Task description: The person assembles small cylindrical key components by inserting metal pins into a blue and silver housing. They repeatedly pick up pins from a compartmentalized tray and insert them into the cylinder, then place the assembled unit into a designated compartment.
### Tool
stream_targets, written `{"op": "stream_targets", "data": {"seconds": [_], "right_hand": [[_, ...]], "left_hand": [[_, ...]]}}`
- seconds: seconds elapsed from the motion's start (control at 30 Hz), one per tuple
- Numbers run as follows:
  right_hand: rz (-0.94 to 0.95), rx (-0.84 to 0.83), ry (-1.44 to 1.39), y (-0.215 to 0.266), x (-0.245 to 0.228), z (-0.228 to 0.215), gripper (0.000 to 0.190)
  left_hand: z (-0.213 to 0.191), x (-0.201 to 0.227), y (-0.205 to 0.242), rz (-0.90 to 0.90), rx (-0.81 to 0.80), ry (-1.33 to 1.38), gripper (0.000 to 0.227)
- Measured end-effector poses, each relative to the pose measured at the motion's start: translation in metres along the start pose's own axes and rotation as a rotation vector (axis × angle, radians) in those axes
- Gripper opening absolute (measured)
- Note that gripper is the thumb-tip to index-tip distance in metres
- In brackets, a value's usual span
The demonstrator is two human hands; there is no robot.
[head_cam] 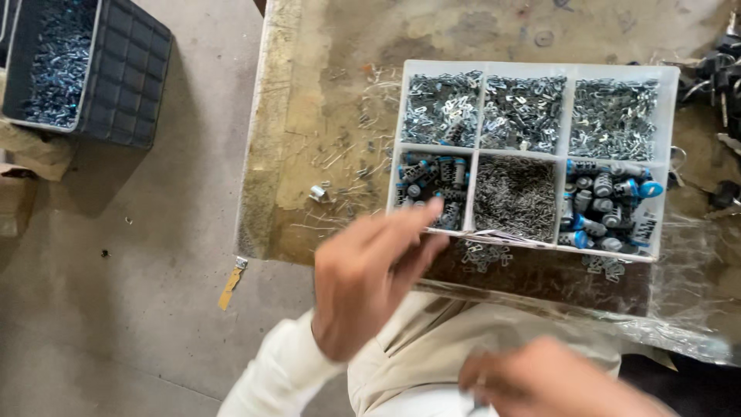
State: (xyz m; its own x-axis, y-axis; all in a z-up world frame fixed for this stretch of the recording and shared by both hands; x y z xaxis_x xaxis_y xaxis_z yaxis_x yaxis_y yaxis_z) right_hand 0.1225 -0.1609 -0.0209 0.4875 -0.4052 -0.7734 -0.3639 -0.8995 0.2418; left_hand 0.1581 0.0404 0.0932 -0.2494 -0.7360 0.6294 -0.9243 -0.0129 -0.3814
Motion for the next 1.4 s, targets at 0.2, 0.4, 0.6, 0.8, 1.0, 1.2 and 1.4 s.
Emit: {"op": "stream_targets", "data": {"seconds": [0.2, 0.4, 0.6, 0.8, 1.0, 1.2, 1.4], "right_hand": [[0.136, 0.829, -0.025, 0.023, -0.028, -0.098, 0.027], [0.219, 0.929, -0.503, 0.007, -0.031, -0.101, 0.036], [0.301, 0.845, -0.476, 0.002, -0.024, -0.091, 0.034], [0.295, 0.995, -0.24, 0.017, -0.028, -0.092, 0.03], [0.39, 1.005, -0.194, 0.021, -0.01, -0.082, 0.027], [0.279, 1.06, -0.421, 0.021, -0.003, -0.073, 0.019], [0.299, 1.051, -0.473, 0.019, -0.005, -0.067, 0.029]], "left_hand": [[0.005, -0.014, -0.043, -0.016, -0.056, -0.316, 0.016], [0.011, -0.018, -0.054, -0.083, -0.121, -0.417, 0.016], [0.016, -0.015, -0.057, -0.108, -0.105, -0.407, 0.015], [0.036, 0.002, -0.012, -0.309, -0.377, 0.655, 0.021], [0.062, 0.005, 0.023, -0.534, -0.397, 0.936, 0.046], [0.055, 0.011, 0.028, -0.347, -0.318, 0.758, 0.051], [0.052, 0.013, 0.032, -0.298, -0.238, 0.706, 0.05]]}}
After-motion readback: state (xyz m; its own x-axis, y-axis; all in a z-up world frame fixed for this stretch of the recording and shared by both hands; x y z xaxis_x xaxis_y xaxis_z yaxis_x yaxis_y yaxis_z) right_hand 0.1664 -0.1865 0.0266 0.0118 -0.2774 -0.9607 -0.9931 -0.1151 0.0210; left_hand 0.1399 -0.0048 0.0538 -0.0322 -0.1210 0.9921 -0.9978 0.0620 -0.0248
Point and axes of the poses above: each hand's wrist, its own y-axis away from the middle knuckle, its own z-axis out of the palm, x = y × z, the point moved 7 cm from there along -y, towards the middle knuckle, and after that the axes turned 3 degrees about -x, right-handed, at the moved point
